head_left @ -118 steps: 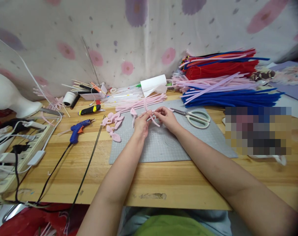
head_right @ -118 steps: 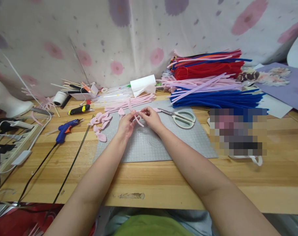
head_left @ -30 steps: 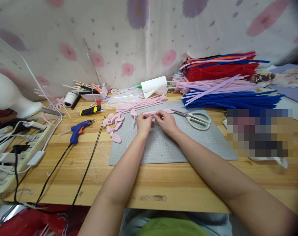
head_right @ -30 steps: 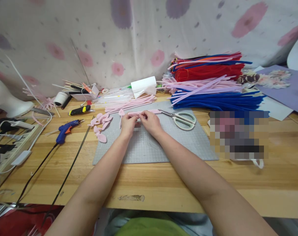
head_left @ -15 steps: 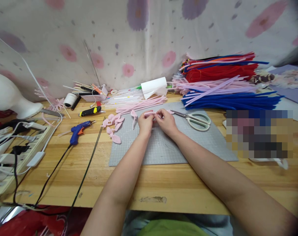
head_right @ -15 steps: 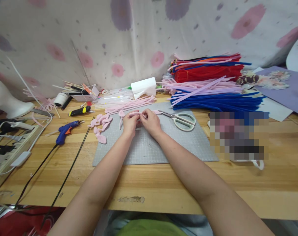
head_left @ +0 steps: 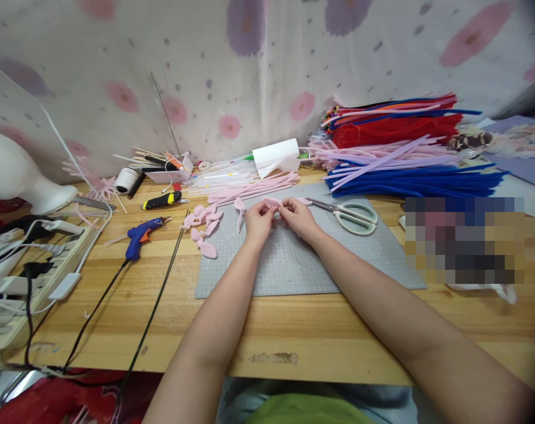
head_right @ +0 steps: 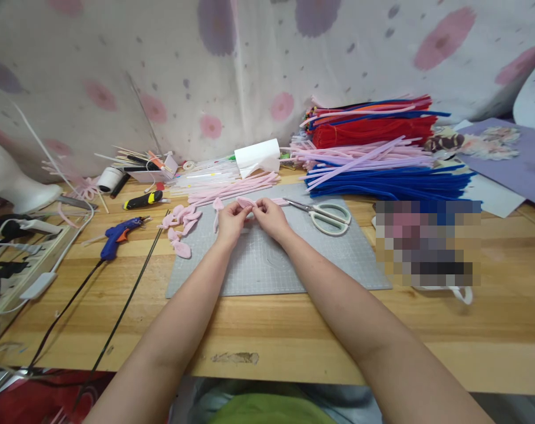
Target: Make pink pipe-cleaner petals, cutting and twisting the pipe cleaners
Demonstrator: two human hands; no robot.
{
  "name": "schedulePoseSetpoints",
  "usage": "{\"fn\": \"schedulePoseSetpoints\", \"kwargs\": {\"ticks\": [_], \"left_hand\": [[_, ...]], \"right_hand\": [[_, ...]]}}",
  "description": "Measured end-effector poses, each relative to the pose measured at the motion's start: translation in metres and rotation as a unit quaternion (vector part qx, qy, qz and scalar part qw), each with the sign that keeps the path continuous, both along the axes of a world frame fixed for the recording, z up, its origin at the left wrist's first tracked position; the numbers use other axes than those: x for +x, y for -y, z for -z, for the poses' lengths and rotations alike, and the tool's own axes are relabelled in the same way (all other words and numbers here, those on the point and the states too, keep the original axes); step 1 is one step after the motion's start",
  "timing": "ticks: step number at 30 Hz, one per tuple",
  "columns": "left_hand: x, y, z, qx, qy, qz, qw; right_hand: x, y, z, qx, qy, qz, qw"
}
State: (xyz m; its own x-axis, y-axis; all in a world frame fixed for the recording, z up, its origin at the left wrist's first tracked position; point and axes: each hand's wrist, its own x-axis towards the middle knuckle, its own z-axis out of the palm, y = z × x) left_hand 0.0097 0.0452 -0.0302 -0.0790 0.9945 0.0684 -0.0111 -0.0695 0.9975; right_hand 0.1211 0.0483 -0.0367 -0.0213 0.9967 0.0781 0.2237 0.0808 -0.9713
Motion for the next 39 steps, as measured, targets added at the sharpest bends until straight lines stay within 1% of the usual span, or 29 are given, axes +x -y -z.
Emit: {"fn": "schedulePoseSetpoints", "kwargs": {"ticks": [4, 6, 8, 10, 13, 15, 18, 22, 24, 28, 30, 32, 35, 37, 39], "left_hand": [[0.005, 0.003, -0.005, -0.025, 0.034, 0.001, 0.999], [0.008, 0.005, -0.008, -0.048, 0.053, -0.01, 0.997], [0.011, 0.005, -0.01, -0.069, 0.069, -0.023, 0.995], [0.012, 0.005, -0.01, -0.082, 0.079, -0.036, 0.993], [0.009, 0.006, -0.012, -0.079, 0.092, -0.039, 0.992], [0.005, 0.007, -0.014, -0.073, 0.1, -0.024, 0.992], [0.0, 0.009, -0.018, -0.076, 0.097, -0.012, 0.992], [-0.003, 0.006, -0.016, -0.077, 0.062, -0.013, 0.995], [-0.003, 0.004, -0.012, -0.075, 0.015, -0.023, 0.997], [-0.001, 0.0, -0.004, -0.055, -0.104, -0.071, 0.991], [0.0, 0.0, -0.003, -0.051, -0.135, -0.084, 0.986], [0.0, 0.0, -0.003, -0.052, -0.143, -0.089, 0.984], [-0.002, 0.001, -0.007, -0.06, -0.11, -0.07, 0.99], [-0.003, 0.002, -0.01, -0.067, -0.059, -0.046, 0.995], [-0.004, 0.002, -0.012, -0.066, -0.011, -0.038, 0.997]], "right_hand": [[-0.004, -0.001, 0.002, -0.014, -0.054, 0.023, 0.998], [-0.005, 0.0, 0.002, -0.013, -0.057, 0.032, 0.998], [-0.006, 0.003, 0.0, 0.003, -0.033, 0.048, 0.998], [-0.005, 0.005, -0.002, 0.03, 0.018, 0.058, 0.998], [-0.003, 0.007, -0.005, 0.062, 0.093, 0.052, 0.992], [0.0, 0.007, -0.007, 0.059, 0.103, 0.043, 0.992], [0.002, 0.005, -0.007, 0.04, 0.074, 0.027, 0.996], [0.001, 0.005, -0.005, 0.039, 0.058, 0.002, 0.998], [0.0, 0.007, -0.006, 0.048, 0.074, 0.017, 0.996], [-0.003, 0.011, -0.009, 0.064, 0.119, 0.072, 0.988], [-0.003, 0.012, -0.01, 0.063, 0.131, 0.083, 0.986], [-0.002, 0.012, -0.009, 0.069, 0.136, 0.081, 0.985], [0.0, 0.01, -0.007, 0.074, 0.127, 0.052, 0.988], [0.001, 0.009, -0.005, 0.064, 0.112, 0.027, 0.991], [0.001, 0.008, -0.004, 0.056, 0.1, 0.014, 0.993]]}}
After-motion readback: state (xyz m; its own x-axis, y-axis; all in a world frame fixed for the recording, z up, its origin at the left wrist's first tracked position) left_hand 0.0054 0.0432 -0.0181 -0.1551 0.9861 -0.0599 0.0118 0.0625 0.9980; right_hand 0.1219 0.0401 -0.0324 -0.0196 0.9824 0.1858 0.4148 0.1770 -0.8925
